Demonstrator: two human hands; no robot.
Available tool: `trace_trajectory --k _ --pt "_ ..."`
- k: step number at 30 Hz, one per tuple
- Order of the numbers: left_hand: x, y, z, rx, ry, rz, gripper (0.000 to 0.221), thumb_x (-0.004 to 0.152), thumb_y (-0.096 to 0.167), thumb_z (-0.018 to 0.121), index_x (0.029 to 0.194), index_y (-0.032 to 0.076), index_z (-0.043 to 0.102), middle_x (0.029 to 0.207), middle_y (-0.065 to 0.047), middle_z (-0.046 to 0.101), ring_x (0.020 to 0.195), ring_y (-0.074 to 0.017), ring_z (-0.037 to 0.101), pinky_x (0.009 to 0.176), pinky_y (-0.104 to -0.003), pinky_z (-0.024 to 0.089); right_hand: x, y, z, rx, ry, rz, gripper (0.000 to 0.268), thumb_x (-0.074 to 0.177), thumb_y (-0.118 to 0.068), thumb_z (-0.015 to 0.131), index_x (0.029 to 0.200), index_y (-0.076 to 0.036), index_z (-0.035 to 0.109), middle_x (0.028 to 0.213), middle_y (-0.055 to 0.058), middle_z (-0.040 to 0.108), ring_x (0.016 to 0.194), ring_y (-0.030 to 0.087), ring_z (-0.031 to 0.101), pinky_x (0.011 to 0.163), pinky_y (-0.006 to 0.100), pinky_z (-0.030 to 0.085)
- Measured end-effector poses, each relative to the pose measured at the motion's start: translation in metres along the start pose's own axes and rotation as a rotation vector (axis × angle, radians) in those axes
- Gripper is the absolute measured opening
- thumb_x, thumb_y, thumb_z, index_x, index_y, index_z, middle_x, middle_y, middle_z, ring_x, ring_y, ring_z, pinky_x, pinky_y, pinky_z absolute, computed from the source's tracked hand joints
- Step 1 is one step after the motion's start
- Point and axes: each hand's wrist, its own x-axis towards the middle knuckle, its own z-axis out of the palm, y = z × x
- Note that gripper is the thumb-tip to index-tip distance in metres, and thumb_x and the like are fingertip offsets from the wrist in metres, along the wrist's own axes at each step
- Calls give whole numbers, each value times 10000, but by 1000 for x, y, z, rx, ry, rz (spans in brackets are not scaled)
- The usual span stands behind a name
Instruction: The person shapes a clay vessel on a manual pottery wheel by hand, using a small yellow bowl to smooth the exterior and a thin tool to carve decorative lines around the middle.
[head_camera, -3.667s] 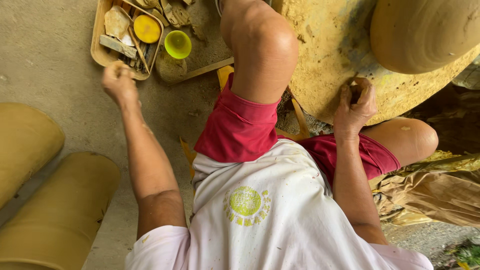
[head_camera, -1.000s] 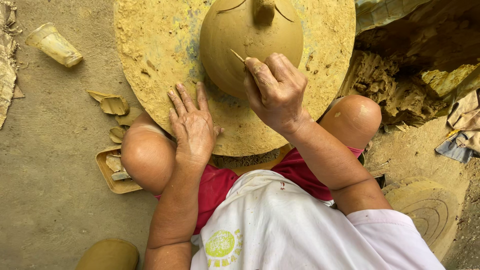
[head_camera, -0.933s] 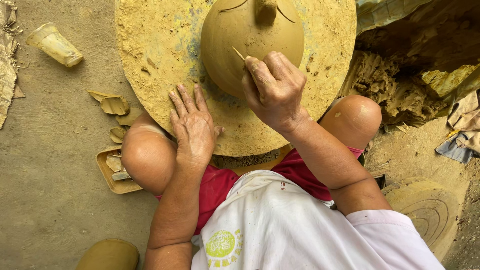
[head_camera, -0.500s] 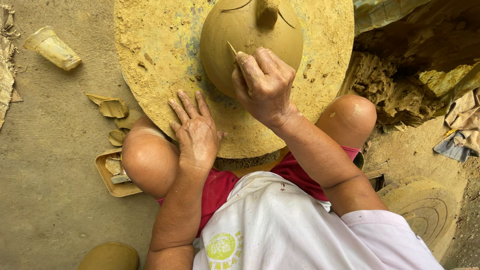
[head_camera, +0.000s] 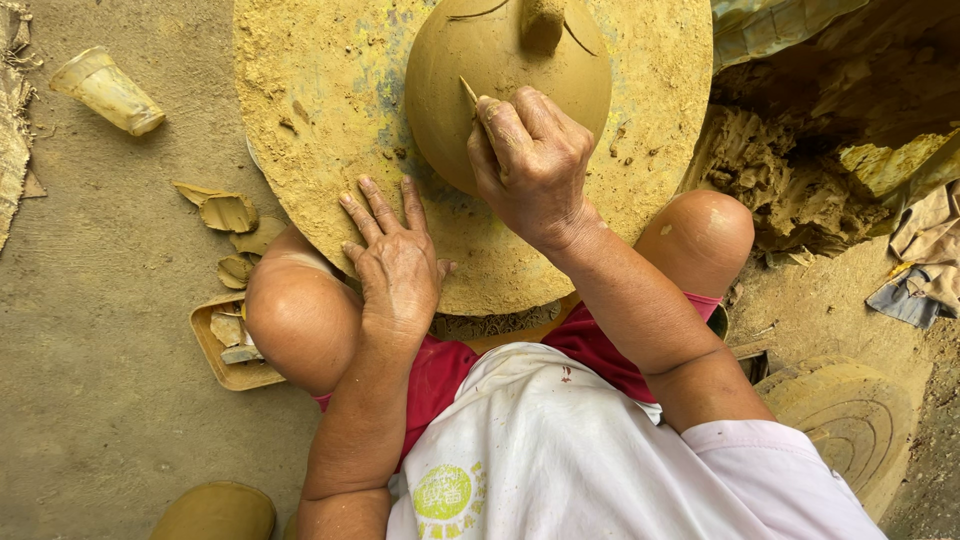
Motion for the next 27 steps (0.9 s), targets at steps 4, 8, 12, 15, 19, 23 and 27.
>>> trace_trajectory --k 4,8,12,15,19,23,27 --pt "-1 0 0 0 -5 -2 1188 744 588 812 1616 70 193 1578 -412 142 1451 -582 221 960 -641 506 1 -1 0 7 -3 7 190 899 16 795 1042 -7 672 837 83 580 722 218 633 615 351 527" --pt "0 0 -1 -11 -4 2 1176 750 589 806 1609 72 192 1571 -422 132 1442 -590 218 951 -651 498 1 -1 1 7 -9 21 196 890 15 799 1041 -7 676 825 85 571 709 215 628 607 351 521" --pt "-1 0 0 -13 6 3 1173 754 573 811 1618 80 189 1576 -415 136 1445 -587 226 954 -649 501 1 -2 1 12 -13 25 205 892 14 796 1050 -13 669 846 85 578 729 220 635 627 355 527" --pt "-1 0 1 -18 14 1 1178 750 571 814 1618 79 187 1575 -418 137 1444 -588 222 952 -653 497 1 -2 1 10 -20 26 203 896 12 795 1050 -14 667 853 83 579 734 219 638 630 353 529" --pt "0 0 2 -11 17 -1 1179 745 574 817 1618 85 193 1576 -418 144 1444 -589 223 950 -655 497 2 -2 2 -1 -17 16 201 891 10 789 1044 -13 661 865 84 583 745 223 644 635 355 535" --pt "0 2 3 -2 5 -12 1189 734 579 824 1617 93 193 1579 -412 145 1447 -587 224 948 -654 499 2 -2 3 -2 -21 27 199 881 13 785 1036 -11 663 854 87 579 746 229 645 635 358 541" --pt "1 2 3 -2 4 -15 1205 727 579 831 1622 92 188 1580 -409 144 1448 -590 221 951 -656 497 2 -2 2 5 -41 36 190 891 16 779 1037 -13 662 858 76 584 752 214 651 642 352 548"
